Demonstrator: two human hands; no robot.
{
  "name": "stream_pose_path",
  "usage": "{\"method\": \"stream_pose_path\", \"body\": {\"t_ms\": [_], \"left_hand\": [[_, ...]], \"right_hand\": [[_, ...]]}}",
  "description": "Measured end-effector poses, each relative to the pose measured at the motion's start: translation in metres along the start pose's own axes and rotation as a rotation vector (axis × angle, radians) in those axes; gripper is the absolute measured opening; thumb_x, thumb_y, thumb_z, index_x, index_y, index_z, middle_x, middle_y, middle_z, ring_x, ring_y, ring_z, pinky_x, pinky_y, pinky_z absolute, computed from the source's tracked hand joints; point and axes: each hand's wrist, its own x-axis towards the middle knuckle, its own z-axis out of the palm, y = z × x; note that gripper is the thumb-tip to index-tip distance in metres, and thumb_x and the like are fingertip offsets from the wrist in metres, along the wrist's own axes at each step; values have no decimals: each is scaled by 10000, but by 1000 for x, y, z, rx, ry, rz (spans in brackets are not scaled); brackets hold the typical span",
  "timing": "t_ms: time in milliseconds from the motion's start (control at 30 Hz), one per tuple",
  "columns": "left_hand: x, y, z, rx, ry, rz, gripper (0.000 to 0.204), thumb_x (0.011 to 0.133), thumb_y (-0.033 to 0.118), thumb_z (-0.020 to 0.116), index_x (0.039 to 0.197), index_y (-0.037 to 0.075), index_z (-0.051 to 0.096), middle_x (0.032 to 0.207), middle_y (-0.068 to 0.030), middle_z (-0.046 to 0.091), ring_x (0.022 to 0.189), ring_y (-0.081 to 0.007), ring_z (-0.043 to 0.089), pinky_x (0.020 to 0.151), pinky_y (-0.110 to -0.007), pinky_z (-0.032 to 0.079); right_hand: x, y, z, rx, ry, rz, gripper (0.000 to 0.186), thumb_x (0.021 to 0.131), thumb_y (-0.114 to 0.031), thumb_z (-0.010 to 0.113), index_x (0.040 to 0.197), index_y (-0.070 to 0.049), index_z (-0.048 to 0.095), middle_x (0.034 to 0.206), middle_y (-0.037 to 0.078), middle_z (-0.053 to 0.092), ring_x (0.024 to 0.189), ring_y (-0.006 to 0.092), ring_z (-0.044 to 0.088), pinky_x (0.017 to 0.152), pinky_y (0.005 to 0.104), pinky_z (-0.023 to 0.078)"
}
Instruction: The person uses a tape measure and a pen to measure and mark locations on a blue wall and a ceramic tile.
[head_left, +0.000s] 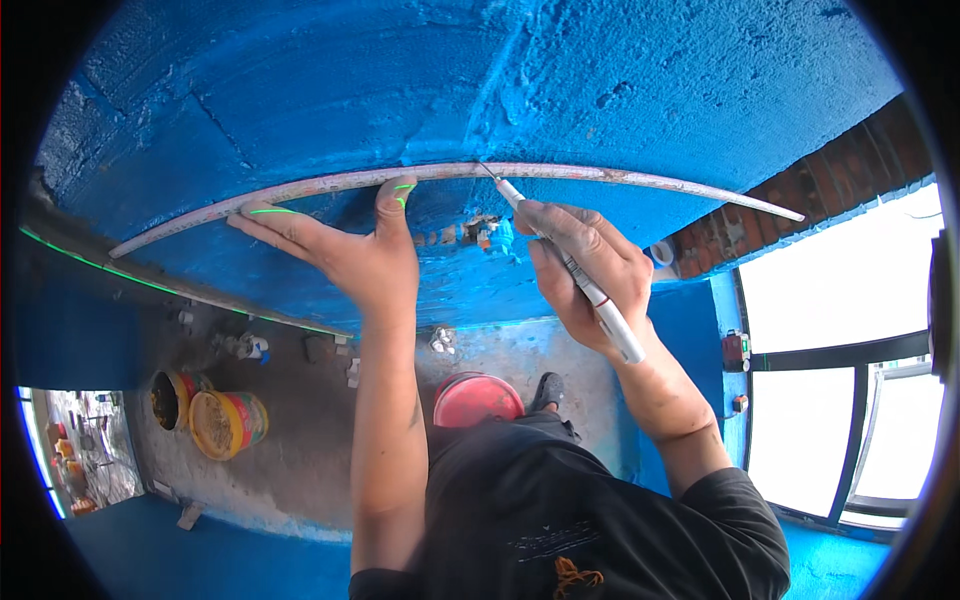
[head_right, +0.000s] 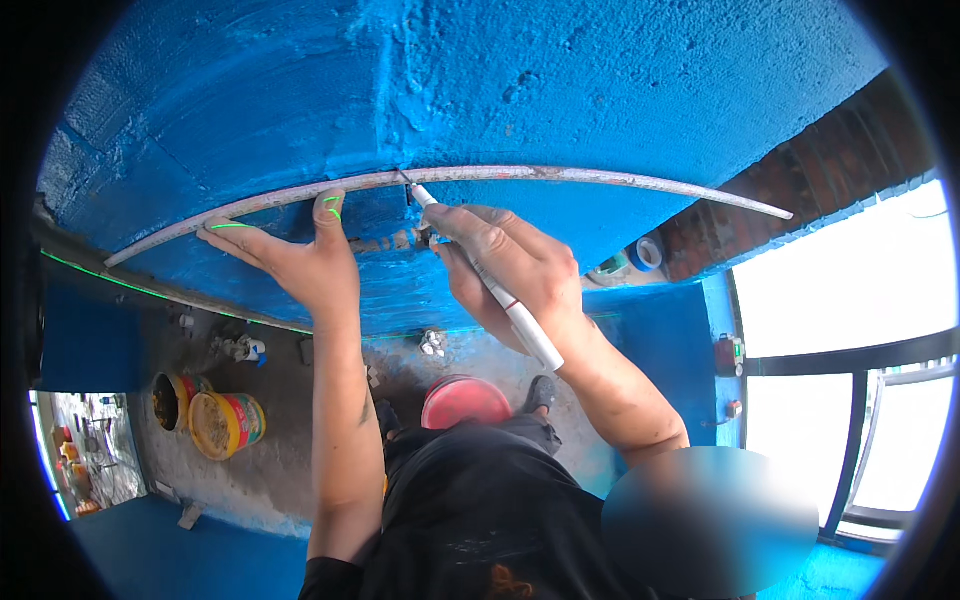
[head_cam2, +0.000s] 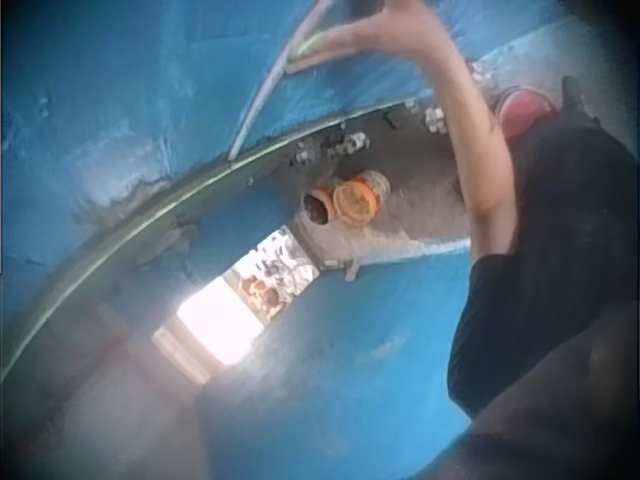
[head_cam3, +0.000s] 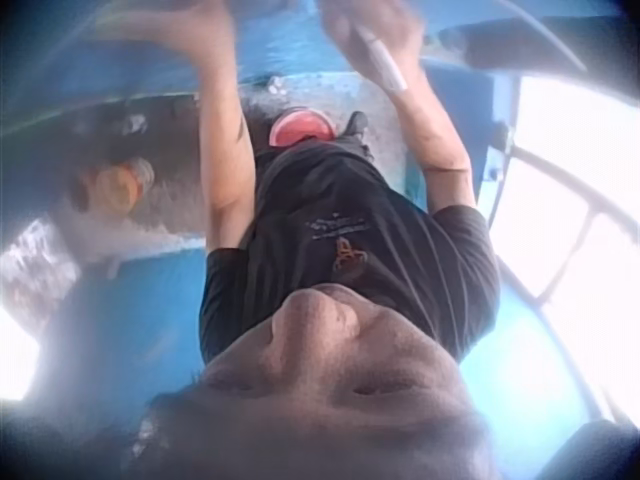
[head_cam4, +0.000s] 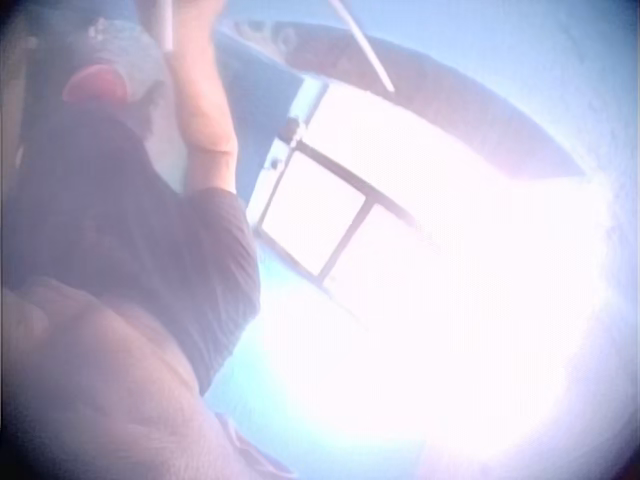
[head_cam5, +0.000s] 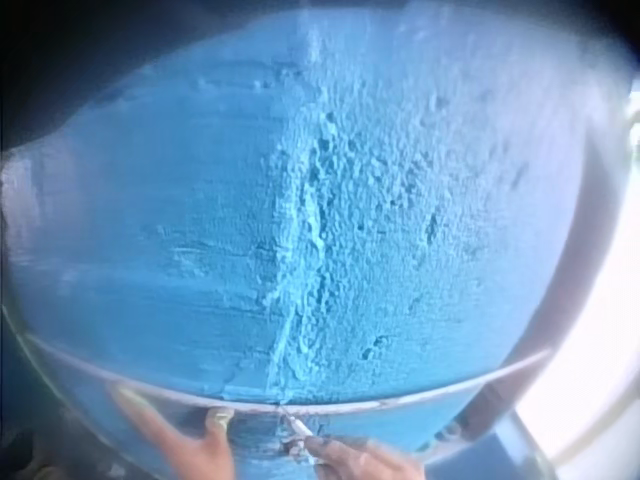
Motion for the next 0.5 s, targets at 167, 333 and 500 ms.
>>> {"method": "stream_pose_path", "body": {"t_ms": [167, 333, 500], "left_hand": [[0, -1, 1, -7, 10, -1, 1262, 802, 561, 723, 1482, -113, -99, 1529, -389, -109, 1455, -483, -109, 1161, -586, 41], [-3, -4, 5, 10, 11, 15, 1260, 802, 528, 740, 1481, -114, -105, 1529, -388, -108, 1455, -483, -110, 1162, -583, 36], [-4, -8, 5, 74, 18, 53, 1239, 807, 435, 770, 1477, -119, -112, 1530, -388, -111, 1455, -477, -121, 1166, -566, 29]], "right_hand": [[-5, 7, -6, 39, 121, 50, 233, 889, 25, 593, 1114, 65, 635, 946, 195, 702, 884, 273, 714, 748, 347, 577], [-2, 7, 4, 39, 126, 5, 272, 788, 67, 689, 1050, -5, 673, 919, 144, 708, 776, 244, 712, 662, 314, 572], [-3, 10, 2, 106, 80, 17, 228, 876, 51, 617, 1101, 66, 642, 951, 205, 698, 887, 269, 714, 765, 342, 574]]}}
